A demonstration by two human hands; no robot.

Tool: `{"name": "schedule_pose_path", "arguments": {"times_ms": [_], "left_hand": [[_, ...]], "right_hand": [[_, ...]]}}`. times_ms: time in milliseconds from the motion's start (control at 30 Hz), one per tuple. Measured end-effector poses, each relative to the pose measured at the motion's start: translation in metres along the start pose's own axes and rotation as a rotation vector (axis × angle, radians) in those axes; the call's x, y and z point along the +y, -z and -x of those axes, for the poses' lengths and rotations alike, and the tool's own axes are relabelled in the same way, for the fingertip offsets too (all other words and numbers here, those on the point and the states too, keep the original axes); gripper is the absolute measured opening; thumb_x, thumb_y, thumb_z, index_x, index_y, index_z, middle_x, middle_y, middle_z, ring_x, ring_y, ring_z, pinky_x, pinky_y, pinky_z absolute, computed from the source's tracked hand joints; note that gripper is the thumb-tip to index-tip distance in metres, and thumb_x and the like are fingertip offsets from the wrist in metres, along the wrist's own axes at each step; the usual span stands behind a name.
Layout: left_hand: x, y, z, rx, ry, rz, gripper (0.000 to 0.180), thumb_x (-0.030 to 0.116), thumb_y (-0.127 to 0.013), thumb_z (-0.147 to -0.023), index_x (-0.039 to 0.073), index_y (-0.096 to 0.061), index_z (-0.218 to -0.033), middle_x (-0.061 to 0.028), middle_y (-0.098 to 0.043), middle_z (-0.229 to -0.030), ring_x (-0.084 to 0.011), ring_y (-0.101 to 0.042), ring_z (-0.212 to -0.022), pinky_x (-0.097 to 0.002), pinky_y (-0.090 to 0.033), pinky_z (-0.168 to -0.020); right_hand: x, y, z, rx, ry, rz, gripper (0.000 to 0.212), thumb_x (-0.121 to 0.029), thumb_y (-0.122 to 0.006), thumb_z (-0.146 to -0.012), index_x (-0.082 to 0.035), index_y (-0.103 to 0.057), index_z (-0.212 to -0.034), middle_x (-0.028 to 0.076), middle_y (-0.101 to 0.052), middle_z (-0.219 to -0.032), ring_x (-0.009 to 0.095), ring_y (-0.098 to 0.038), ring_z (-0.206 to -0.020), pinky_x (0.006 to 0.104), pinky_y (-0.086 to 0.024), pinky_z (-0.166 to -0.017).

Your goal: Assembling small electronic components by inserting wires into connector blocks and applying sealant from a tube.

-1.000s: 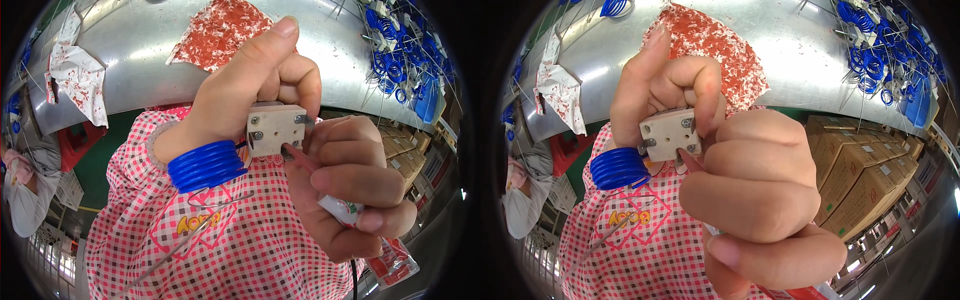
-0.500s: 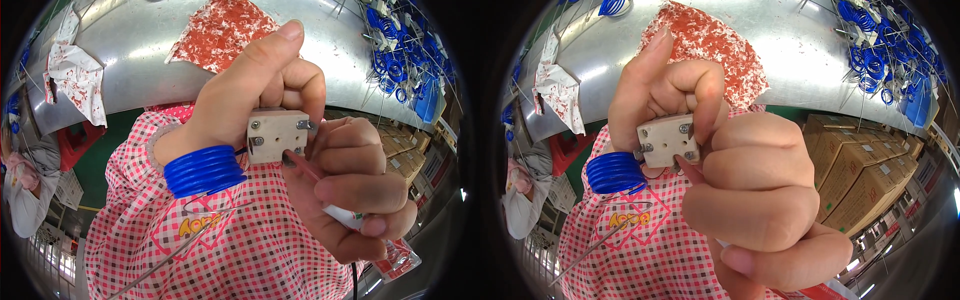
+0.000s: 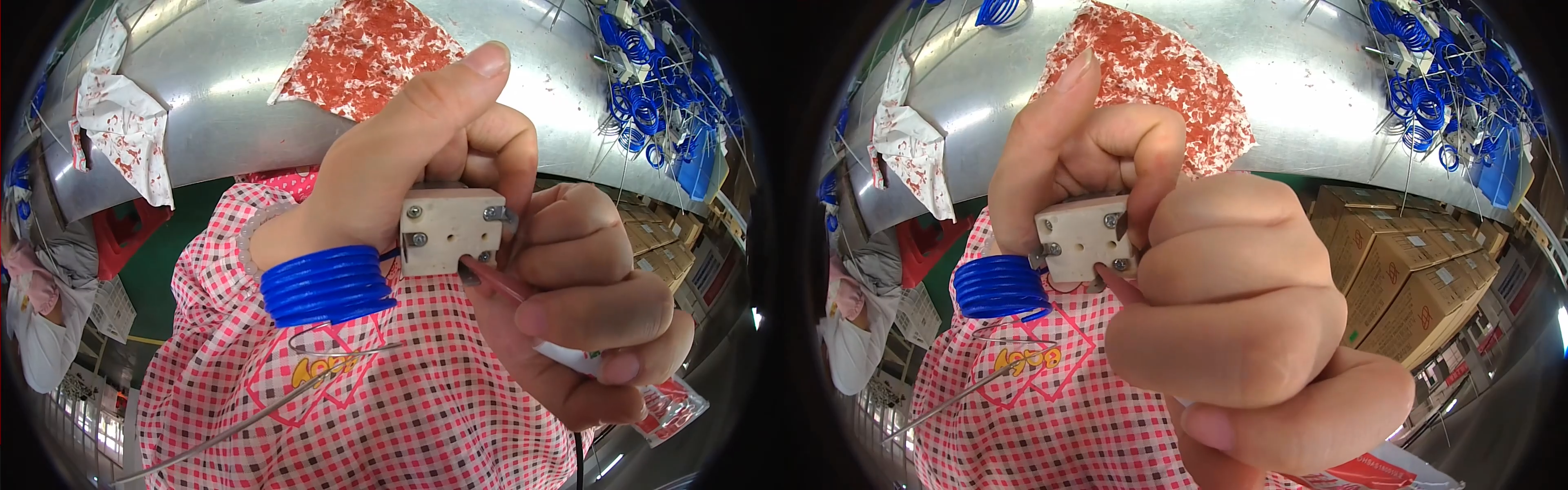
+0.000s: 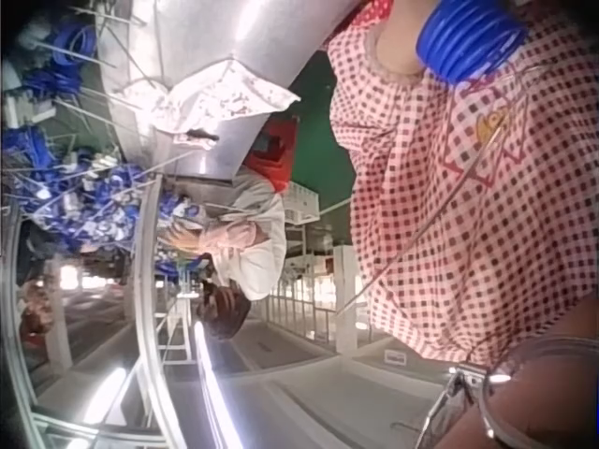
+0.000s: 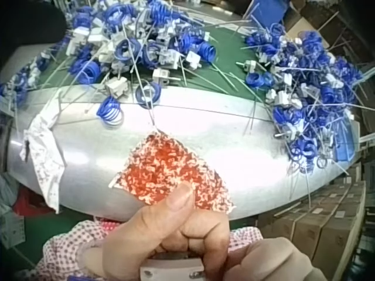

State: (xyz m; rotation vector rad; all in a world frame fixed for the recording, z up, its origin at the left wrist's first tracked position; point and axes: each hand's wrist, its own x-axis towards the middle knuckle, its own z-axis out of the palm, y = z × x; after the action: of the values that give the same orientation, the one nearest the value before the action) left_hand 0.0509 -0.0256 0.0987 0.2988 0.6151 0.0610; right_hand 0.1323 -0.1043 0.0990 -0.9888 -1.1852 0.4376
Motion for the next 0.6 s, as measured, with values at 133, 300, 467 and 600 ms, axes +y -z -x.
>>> {"name": "schedule_pose_path", "arguments": {"times_ms": [133,300,467,600], "left_hand": [[0.003,-0.002,0.002,0.020,0.020,0.015,0.059,0.056,-0.019,-0.085,0.009,-0.037,-0.056,-0.0004,-0.042,-0.050,-0.0064,-0.035,-0.046,-0.0188,-0.026,-0.044],[0.002,0.003,0.001,0.023,0.037,0.006,0.057,0.056,-0.021,-0.085,0.010,-0.038,-0.056,0.0021,-0.040,-0.050,-0.0050,-0.033,-0.046,-0.0192,-0.025,-0.044],[-0.003,0.016,-0.002,-0.137,0.038,0.115,0.062,0.059,-0.037,-0.080,0.002,-0.051,-0.063,-0.0056,-0.049,-0.059,-0.0100,-0.043,-0.055,-0.0219,-0.034,-0.052],[-0.004,0.019,-0.003,-0.169,0.027,0.109,0.062,0.059,-0.036,-0.081,0.002,-0.050,-0.063,-0.0055,-0.049,-0.059,-0.0094,-0.043,-0.055,-0.0216,-0.034,-0.053]], "right_hand": [[0.002,0.008,-0.005,-0.137,-0.008,-0.035,0.033,-0.040,-0.031,-0.090,-0.008,-0.043,-0.092,0.003,-0.047,-0.062,0.012,-0.029,-0.040,0.0274,-0.027,-0.045],[0.002,0.009,-0.009,-0.155,-0.063,-0.103,0.032,-0.039,-0.033,-0.089,-0.009,-0.042,-0.089,0.004,-0.047,-0.060,0.012,-0.030,-0.040,0.0270,-0.027,-0.046],[0.005,0.011,-0.011,-0.205,-0.112,-0.177,0.030,-0.038,-0.035,-0.089,-0.009,-0.041,-0.086,0.004,-0.047,-0.060,0.012,-0.031,-0.040,0.0260,-0.028,-0.046],[0.006,0.011,-0.011,-0.203,-0.108,-0.191,0.030,-0.038,-0.034,-0.090,-0.009,-0.040,-0.086,0.004,-0.047,-0.060,0.012,-0.032,-0.039,0.0261,-0.028,-0.046]]}}
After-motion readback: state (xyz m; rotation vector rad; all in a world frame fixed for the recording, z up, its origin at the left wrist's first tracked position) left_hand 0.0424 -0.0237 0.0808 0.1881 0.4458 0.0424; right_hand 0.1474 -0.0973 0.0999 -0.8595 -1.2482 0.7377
